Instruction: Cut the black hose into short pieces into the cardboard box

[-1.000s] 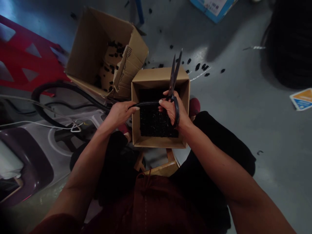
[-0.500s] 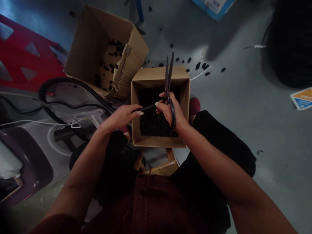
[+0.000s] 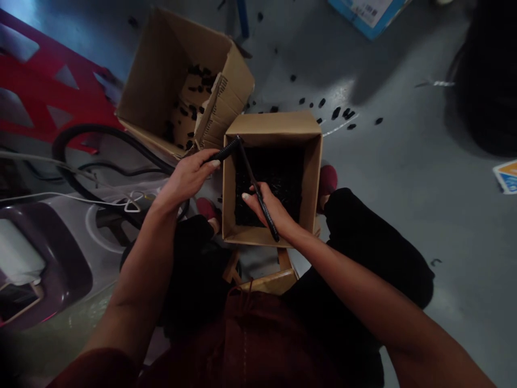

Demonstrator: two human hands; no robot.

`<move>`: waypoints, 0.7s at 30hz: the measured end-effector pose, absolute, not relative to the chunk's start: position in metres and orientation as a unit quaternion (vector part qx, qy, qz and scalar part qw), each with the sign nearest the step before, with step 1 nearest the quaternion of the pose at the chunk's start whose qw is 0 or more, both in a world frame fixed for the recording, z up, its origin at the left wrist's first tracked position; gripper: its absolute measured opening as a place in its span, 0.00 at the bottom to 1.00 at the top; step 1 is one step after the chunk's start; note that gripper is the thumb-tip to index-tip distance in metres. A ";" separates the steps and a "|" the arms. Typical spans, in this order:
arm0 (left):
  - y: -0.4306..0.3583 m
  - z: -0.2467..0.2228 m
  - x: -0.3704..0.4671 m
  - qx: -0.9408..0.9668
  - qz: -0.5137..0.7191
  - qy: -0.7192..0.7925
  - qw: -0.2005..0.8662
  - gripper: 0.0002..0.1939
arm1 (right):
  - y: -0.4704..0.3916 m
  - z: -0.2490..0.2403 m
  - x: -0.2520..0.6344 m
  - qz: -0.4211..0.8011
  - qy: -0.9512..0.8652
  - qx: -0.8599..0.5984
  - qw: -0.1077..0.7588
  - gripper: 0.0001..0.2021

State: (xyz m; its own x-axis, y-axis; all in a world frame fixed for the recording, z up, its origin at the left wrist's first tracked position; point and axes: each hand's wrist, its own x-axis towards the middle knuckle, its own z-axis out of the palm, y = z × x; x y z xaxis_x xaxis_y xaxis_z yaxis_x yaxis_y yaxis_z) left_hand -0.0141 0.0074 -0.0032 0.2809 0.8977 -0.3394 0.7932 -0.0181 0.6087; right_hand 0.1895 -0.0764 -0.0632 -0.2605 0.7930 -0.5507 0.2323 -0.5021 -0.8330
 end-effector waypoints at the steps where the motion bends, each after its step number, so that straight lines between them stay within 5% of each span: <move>1: 0.007 -0.003 -0.014 0.712 0.072 0.593 0.370 0.20 | -0.077 -0.063 0.189 0.652 -0.460 -0.566 0.206 0.20; 21: 0.007 -0.004 -0.022 0.751 0.003 0.540 0.379 0.22 | -0.071 -0.053 0.194 0.658 -0.495 -0.546 0.153 0.21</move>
